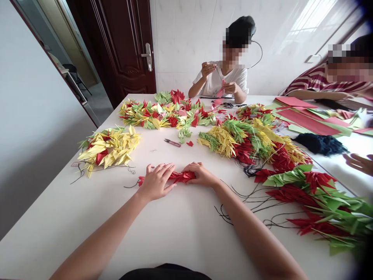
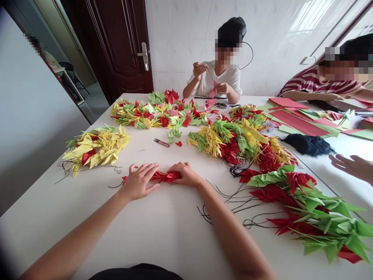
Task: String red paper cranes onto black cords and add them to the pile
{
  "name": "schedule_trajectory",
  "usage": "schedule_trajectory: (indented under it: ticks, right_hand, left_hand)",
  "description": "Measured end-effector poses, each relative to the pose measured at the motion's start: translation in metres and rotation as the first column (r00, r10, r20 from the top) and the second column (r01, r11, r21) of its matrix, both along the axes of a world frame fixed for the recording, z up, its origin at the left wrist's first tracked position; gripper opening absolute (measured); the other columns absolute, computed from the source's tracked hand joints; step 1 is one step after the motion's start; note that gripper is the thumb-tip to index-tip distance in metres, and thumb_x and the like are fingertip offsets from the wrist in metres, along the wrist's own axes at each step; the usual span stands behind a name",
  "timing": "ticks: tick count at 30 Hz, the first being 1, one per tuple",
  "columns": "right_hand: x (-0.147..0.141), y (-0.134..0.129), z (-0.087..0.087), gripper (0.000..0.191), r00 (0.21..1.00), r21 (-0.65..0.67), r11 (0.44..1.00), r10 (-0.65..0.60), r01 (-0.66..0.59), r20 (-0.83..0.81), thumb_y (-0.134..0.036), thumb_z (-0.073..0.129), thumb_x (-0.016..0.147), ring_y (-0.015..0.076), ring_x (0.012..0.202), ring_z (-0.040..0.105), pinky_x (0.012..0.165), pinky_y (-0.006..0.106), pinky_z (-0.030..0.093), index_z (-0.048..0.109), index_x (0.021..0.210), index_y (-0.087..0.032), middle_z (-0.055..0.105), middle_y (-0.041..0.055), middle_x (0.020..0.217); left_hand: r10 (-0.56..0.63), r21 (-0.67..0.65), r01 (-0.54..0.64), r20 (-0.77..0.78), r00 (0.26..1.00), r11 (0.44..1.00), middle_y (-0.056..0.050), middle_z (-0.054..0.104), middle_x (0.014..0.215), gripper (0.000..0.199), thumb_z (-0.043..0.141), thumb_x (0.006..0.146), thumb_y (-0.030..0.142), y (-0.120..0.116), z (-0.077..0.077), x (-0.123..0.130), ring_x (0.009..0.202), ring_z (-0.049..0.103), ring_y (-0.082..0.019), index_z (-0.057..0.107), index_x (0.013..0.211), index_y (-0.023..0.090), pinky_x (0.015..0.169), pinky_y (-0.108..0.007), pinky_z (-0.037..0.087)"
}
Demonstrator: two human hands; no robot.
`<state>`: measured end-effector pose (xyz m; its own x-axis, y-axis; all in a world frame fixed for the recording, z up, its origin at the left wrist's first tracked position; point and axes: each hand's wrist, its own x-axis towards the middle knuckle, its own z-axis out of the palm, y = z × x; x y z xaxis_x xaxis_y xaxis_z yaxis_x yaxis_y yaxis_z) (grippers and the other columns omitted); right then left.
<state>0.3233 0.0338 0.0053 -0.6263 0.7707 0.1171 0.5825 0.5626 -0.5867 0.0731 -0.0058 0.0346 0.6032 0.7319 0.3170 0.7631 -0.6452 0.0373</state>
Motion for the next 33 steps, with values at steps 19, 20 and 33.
schedule_trajectory:
  ticks: [19, 20, 33]
  right_hand:
    - [0.008, 0.006, -0.003, 0.035, 0.994, 0.007, 1.0, 0.006, -0.005, -0.108, -0.044, 0.072, 0.075, 0.0196, 0.094, 0.059, 0.087, 0.034, 0.043, 0.063, 0.1, -0.022, 0.065, 0.0045, 0.104]
    - [0.008, 0.007, -0.003, 0.036, 0.994, 0.009, 1.0, 0.006, -0.005, -0.109, -0.044, 0.073, 0.074, 0.0197, 0.094, 0.059, 0.087, 0.034, 0.043, 0.063, 0.1, -0.022, 0.065, 0.0048, 0.103]
    - [0.003, 0.003, -0.004, 0.03, 0.995, 0.025, 0.999, -0.017, 0.02, -0.1, -0.044, 0.071, 0.076, 0.0215, 0.099, 0.059, 0.091, 0.037, 0.039, 0.065, 0.096, -0.023, 0.066, 0.0051, 0.103]
  left_hand:
    - [-0.036, 0.207, 0.046, -0.051, 0.998, 0.977, -0.001, 0.073, 0.095, 0.025, 0.056, 0.089, 0.017, 0.009, -0.025, 0.0, 0.086, 0.065, -0.019, 0.069, 0.105, 0.031, 0.074, -0.037, 0.03]
    - [-0.031, 0.229, 0.04, -0.043, 0.999, 0.973, -0.001, 0.073, 0.096, 0.025, 0.056, 0.089, 0.017, 0.008, -0.025, 0.0, 0.086, 0.065, -0.019, 0.069, 0.107, 0.031, 0.074, -0.037, 0.029]
    - [-0.033, 0.29, 0.021, 0.035, 0.999, 0.957, -0.001, 0.073, 0.1, 0.022, 0.059, 0.087, 0.017, 0.01, -0.027, -0.004, 0.084, 0.063, -0.018, 0.071, 0.1, 0.031, 0.073, -0.037, 0.027]
